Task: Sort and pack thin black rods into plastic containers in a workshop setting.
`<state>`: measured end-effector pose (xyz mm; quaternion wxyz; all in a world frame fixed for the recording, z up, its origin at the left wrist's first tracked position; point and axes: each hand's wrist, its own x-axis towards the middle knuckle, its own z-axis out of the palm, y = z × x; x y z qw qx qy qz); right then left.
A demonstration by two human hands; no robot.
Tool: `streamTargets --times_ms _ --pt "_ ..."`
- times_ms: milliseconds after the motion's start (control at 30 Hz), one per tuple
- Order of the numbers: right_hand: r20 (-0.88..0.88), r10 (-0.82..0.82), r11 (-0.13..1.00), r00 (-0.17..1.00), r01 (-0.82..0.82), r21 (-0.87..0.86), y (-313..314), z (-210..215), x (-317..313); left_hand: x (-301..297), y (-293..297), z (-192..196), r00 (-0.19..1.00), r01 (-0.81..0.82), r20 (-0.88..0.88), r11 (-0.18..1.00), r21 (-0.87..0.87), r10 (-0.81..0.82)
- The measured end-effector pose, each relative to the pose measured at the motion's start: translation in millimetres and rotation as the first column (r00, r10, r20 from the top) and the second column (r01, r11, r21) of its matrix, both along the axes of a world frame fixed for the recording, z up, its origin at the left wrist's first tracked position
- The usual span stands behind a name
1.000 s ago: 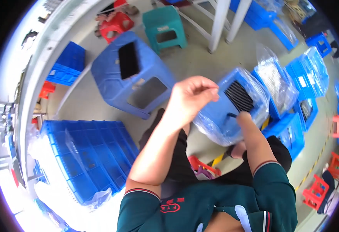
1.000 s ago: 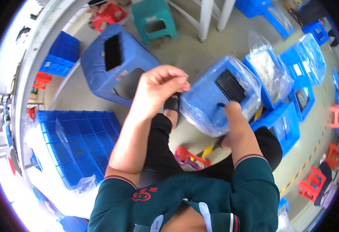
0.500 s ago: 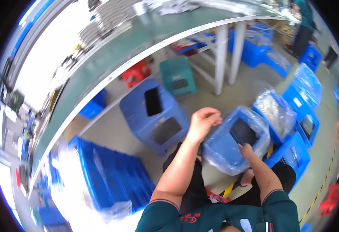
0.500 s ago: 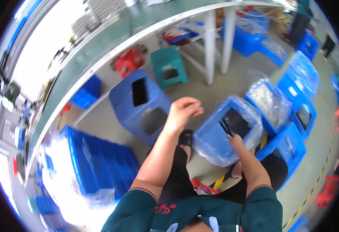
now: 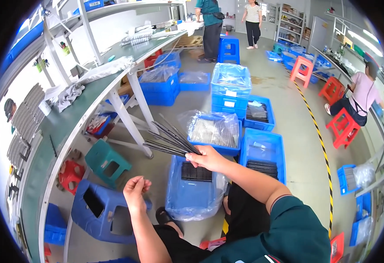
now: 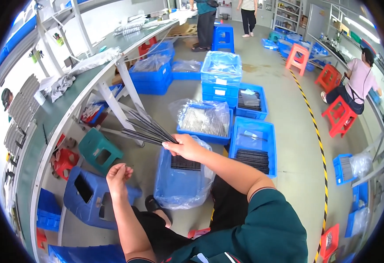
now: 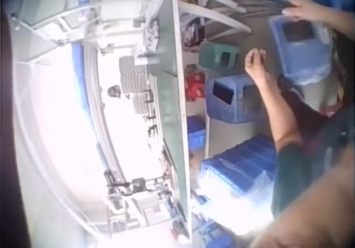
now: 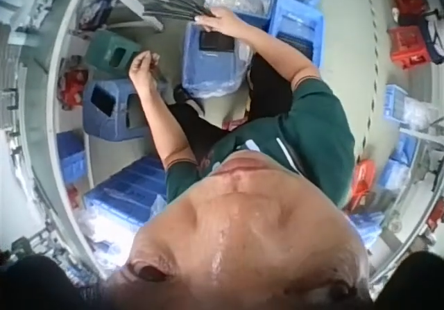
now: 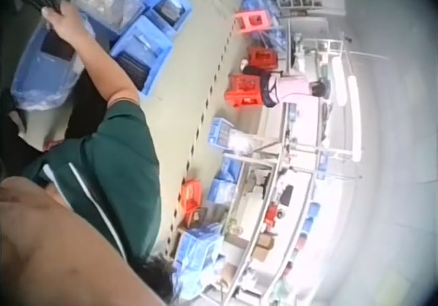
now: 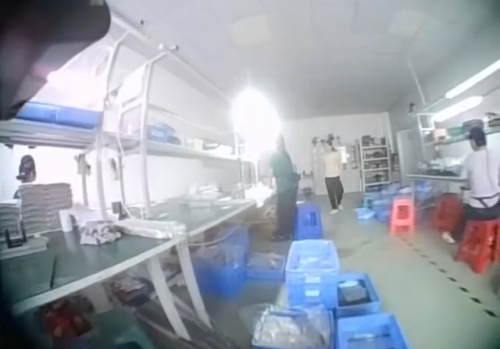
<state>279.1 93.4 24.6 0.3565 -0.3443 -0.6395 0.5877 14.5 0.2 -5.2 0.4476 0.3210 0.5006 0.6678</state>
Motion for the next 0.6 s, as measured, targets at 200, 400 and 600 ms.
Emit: streamTargets --times_ms 200,400,600 --pt "0.268 -0.141 0.987 0.953 0.156 -0.035 0.4 -34.5 12.0 3.7 8.2 3.9 0.999 0.039 0.027 0.999 -0.013 -0.038" --pt "0.320 -0.209 0.955 0.924 0.122 0.271 -10.7 -43.2 8.6 6.3 8.2 1.9 0.995 0.045 0.090 0.999 -0.016 -0.043" --pt "0.390 -0.235 0.910 0.891 0.061 0.409 -17.1 -31.4 14.5 10.0 6.8 4.6 0.993 0.059 0.105 0.997 0.045 -0.063"
